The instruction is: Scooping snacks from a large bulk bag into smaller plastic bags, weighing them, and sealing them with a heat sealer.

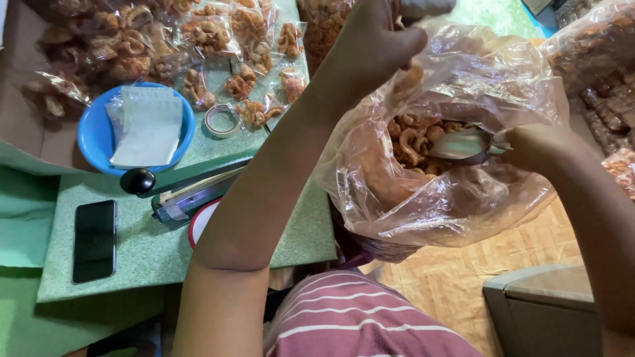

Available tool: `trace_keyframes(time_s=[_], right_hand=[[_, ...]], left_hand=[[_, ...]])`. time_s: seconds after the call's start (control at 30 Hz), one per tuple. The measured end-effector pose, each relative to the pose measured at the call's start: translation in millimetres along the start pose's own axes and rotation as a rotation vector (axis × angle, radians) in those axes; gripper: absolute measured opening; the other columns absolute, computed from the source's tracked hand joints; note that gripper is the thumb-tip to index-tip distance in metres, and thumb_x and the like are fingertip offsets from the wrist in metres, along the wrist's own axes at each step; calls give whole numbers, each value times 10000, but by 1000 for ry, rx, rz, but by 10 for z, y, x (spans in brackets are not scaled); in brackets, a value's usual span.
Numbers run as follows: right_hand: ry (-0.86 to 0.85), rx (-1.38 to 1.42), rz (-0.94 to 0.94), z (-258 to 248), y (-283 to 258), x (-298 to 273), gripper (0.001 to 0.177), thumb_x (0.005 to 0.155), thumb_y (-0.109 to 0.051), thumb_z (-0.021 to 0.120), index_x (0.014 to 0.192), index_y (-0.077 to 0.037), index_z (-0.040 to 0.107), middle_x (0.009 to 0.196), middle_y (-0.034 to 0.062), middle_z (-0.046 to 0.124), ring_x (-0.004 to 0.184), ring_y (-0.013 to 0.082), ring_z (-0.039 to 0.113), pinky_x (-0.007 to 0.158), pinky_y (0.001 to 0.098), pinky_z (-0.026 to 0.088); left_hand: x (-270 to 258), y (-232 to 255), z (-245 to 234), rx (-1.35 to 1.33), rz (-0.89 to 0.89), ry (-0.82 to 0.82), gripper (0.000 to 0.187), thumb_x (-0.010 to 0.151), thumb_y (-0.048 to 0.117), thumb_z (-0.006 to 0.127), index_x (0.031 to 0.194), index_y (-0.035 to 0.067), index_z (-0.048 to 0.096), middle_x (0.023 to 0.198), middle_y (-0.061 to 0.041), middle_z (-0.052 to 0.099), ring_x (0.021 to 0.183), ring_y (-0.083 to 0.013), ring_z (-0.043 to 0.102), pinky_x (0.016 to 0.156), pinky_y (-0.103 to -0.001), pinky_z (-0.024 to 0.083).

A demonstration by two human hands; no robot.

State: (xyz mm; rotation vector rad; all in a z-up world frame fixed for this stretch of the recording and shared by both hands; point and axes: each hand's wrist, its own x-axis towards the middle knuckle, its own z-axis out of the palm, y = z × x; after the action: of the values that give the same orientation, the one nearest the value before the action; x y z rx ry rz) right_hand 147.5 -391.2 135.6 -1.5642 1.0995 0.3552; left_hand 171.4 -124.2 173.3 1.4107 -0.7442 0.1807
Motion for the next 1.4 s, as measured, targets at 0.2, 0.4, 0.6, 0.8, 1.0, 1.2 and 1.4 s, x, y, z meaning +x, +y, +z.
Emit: trace_keyframes(time_s=[0.2,0.4,0.6,0.8,1.0,1.2,1.4], right_hand=[[-549,-485,-1139,208,15,-925,760,651,151,515,1342,53,214,1295,215,358,896,306,515,702,363,478],[-651,55,-1278,571,108,-863,679,777,52,597,1387,-3,305,882,54,590,835,96,605,953,294,539],[-588,177,-1276,756,124,-867,465,783,80,613,1216,-8,468,806,11,603,757,73,612,778,199,544],[-409,-256,-1280,652,45,-740,154,925,-191,514,1022,-77,552,962,28,595,926,118,583,859,264,490],[-16,-1386,-1236,688,182,60,226,727,-194,631,785,18,683,689,227,647,678,386,636,612,439,507],[25,-1663,-1458,771,185,985,185,666,-144,630,811,-29,642,755,163,643,762,340,628,657,405,529],[155,-1711,-1378,758,211,1454,165,686,-306,628,798,-186,617,764,-12,635,778,208,649,637,327,545]], left_hand=[[-28,-35,111,-105,76,-210,305,685,-93,474,884,29,671,840,-100,713,584,-42,607,505,-136,496],[-163,-252,72,-210,124,-30,242,891,-26,501,1121,27,554,1130,-134,603,593,-67,438,530,-152,438],[-836,-571,231,-457,-139,-195,838,653,282,776,1320,130,292,1196,-147,514,1055,-278,571,895,-353,557],[-1084,-430,32,-310,-285,-23,465,763,63,674,1176,93,463,1104,-127,590,1001,-236,628,811,-334,608],[-1577,-281,-297,-723,-336,380,270,703,-119,637,750,54,435,729,-38,479,724,-272,634,552,-295,547],[-2196,-801,-433,-879,-438,411,221,706,-85,598,895,11,535,792,-247,607,730,-419,636,635,-525,546],[-2463,-883,-509,-741,-459,242,394,643,-101,688,992,4,539,798,-248,631,751,-318,656,618,-424,565]])
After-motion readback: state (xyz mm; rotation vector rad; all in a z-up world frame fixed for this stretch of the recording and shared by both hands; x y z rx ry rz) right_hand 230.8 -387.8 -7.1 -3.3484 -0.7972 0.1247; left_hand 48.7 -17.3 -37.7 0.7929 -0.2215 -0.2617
